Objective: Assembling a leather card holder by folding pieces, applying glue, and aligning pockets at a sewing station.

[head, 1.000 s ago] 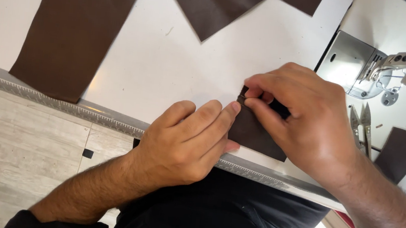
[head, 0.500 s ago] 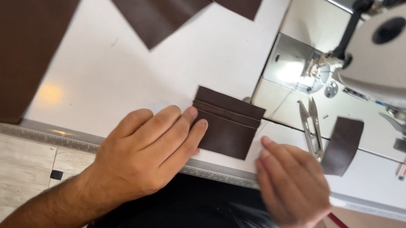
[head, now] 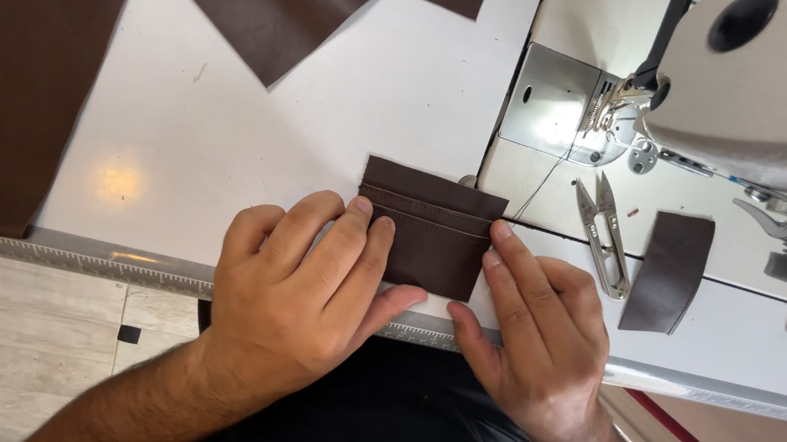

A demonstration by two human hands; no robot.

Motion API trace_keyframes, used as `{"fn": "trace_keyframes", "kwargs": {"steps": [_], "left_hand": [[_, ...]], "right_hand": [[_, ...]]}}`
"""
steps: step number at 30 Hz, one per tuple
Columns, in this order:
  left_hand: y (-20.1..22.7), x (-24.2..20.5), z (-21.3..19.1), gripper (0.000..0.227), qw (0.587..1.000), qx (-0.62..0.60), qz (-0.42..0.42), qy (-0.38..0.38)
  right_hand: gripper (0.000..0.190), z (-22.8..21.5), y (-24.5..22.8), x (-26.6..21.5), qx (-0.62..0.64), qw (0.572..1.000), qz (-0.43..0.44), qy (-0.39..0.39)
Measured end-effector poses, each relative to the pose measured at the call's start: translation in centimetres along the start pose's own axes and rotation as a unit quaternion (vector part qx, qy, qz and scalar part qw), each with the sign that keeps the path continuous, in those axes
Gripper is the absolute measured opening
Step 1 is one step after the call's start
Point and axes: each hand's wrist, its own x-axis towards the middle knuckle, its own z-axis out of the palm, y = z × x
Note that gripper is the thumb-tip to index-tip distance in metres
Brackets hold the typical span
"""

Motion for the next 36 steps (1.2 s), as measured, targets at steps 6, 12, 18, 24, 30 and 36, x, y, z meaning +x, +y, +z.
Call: {"fn": "trace_keyframes", "kwargs": {"steps": [6,12,18,24,30,36], "left_hand": [[0.7,-0.1,0.0,0.046,0.999,0.003,-0.033,-0.001],[0.7,-0.1,0.1,0.046,0.999,-0.007,-0.036,0.003],[1.0,0.2,0.0,0.051,0.998,-0.019,-0.054,0.002],[1.7,0.8,0.2,0.053,0.996,-0.010,-0.092,-0.009],[2.3,1.3,0.4,0.035,0.998,-0.041,-0.052,-0.017],[2.6,1.3,0.7,0.003,0.998,-0.057,0.000,-0.019]], "right_hand": [[0.037,0.1,0.1,-0.3,0.017,1.000,0.011,0.004],[0.033,-0.2,0.0,-0.2,0.014,1.000,0.005,-0.011],[0.038,-0.2,-0.1,-0.1,-0.006,1.000,-0.005,-0.008],[0.021,-0.1,-0.3,-0.4,0.063,0.997,0.048,0.017],[0.014,-0.3,0.0,-0.4,0.096,0.992,0.075,0.009],[0.017,-0.4,0.0,-0.3,0.085,0.994,0.069,-0.011]]}}
